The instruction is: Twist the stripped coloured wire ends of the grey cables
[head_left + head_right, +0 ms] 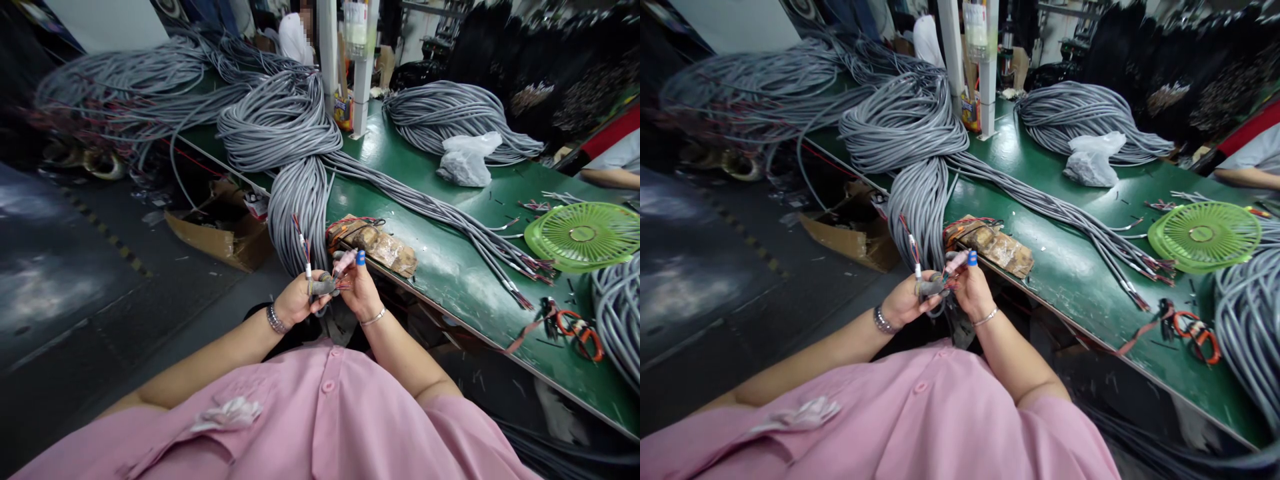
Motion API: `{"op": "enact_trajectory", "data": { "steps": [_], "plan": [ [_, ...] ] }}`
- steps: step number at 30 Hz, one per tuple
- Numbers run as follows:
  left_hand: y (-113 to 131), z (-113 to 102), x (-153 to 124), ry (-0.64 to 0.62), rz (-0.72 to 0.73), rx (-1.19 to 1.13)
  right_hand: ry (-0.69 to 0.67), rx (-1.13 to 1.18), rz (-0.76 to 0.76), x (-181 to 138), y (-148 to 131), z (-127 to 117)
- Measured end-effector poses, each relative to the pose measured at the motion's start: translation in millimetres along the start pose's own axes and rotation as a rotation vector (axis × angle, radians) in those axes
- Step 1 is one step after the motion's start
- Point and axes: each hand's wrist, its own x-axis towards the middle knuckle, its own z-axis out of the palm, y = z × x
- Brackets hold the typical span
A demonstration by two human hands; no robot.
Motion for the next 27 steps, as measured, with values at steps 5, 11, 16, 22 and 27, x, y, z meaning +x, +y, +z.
{"op": "enact_trajectory", "data": {
  "steps": [5, 11, 16, 22, 27],
  "plan": [
    [2, 7, -11, 0.025, 0.031, 0.108, -0.015, -0.052, 0.015, -4, -2, -4],
    [1, 7, -13, 0.07, 0.096, 0.055, -0.02, -0.126, -0.084, -7, 1, -6],
    [4, 8, -11, 0.075, 0.079, -0.023, 0.114, -0.31, -0.293, -2, 5, -13],
    [2, 8, -8, 0.057, 0.066, -0.022, 0.111, -0.376, -0.29, 1, 6, -13],
    [-2, 7, -5, 0.06, 0.06, -0.035, 0.011, -0.131, -0.118, 4, 4, -8]
  ]
}}
